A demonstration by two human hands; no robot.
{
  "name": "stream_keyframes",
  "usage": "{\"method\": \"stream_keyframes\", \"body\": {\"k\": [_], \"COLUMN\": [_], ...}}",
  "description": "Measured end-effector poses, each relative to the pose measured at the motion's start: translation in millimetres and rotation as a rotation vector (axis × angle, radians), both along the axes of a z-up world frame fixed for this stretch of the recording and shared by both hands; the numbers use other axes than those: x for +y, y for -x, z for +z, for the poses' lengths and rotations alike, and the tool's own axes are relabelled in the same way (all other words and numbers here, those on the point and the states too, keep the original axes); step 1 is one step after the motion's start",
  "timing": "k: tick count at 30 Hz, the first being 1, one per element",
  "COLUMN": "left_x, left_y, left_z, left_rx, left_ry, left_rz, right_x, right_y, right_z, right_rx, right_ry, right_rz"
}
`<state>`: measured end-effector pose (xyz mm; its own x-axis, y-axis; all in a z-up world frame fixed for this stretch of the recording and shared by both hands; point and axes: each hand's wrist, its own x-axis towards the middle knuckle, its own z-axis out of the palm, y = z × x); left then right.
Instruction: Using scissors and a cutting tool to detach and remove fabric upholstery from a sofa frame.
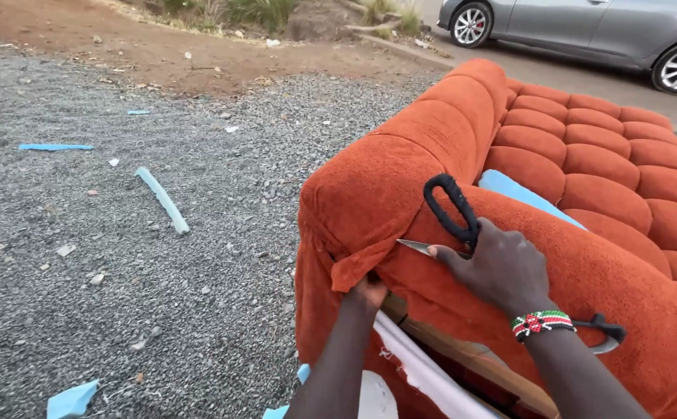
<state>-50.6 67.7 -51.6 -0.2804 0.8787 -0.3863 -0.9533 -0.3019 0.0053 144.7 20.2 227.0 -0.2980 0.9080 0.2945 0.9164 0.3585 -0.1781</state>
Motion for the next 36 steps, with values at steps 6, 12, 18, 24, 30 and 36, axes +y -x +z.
{"method": "stream_keyframes", "body": {"k": [6,12,18,24,30,36], "left_x": [2,-21,-46,-71,-86,-94], "left_y": [-8,-7,-7,-14,-33,-4], "left_z": [3,17,44,83,105,69], "left_rx": [0.031,0.068,0.105,0.142,0.093,0.268], "left_ry": [-0.026,-0.041,-0.064,-0.088,0.059,-0.042], "left_rz": [-0.019,-0.023,-0.017,-0.008,-0.061,-0.21], "right_x": [2,5,7,9,37,11], "right_y": [1,0,-1,1,8,6], "right_z": [0,-2,-9,-13,-25,-14], "right_rx": [-0.02,-0.056,-0.046,-0.078,-0.154,-0.13], "right_ry": [0.029,0.021,0.02,-0.025,0.076,0.127], "right_rz": [-0.009,-0.039,-0.022,-0.027,-0.125,-0.094]}}
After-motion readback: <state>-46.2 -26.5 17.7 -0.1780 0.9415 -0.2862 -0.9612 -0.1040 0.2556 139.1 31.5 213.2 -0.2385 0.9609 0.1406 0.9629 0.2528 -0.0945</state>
